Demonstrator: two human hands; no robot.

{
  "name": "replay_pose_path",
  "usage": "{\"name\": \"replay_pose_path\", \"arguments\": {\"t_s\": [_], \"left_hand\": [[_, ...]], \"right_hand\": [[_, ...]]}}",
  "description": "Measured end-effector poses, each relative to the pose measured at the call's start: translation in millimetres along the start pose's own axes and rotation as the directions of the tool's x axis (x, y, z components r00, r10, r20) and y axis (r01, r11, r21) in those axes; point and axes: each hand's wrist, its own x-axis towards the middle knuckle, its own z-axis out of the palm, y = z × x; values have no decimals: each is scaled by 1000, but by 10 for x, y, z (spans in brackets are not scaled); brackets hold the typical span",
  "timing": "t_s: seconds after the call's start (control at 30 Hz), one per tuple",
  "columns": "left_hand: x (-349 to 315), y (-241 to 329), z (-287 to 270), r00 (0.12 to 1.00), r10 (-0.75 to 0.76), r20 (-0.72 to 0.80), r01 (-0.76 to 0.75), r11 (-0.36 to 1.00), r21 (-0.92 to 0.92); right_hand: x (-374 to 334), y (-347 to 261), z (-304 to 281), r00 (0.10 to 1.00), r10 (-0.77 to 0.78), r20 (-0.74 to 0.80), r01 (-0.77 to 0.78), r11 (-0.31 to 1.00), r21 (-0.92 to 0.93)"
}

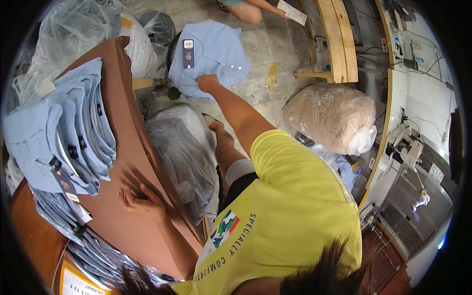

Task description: The person folds light-blue collared shirts using a cardboard template and stacks them.

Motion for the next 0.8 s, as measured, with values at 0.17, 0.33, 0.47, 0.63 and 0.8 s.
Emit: {"name": "replay_pose_path", "arguments": {"t_s": [0.17,0.33,0.47,0.63,0.8], "left_hand": [[-103,45,-16,992,98,-84,-99,995,-16],[-151,684,17,989,149,-2,-137,902,-410],[-20,1151,65,953,221,206,-58,804,-592],[-170,653,-351,956,115,270,61,821,-567],[-534,-258,-1449,960,-44,277,169,880,-444]], "right_hand": [[-962,-298,-578,868,-40,-496,244,903,353],[-2665,-675,-1578,616,-165,-770,677,610,411],[-4027,-1062,-2088,279,-704,-653,960,189,206],[-4603,-1201,-2082,78,-538,-840,963,258,-76],[-4380,-1263,-1341,439,-426,-791,868,429,251]]}}
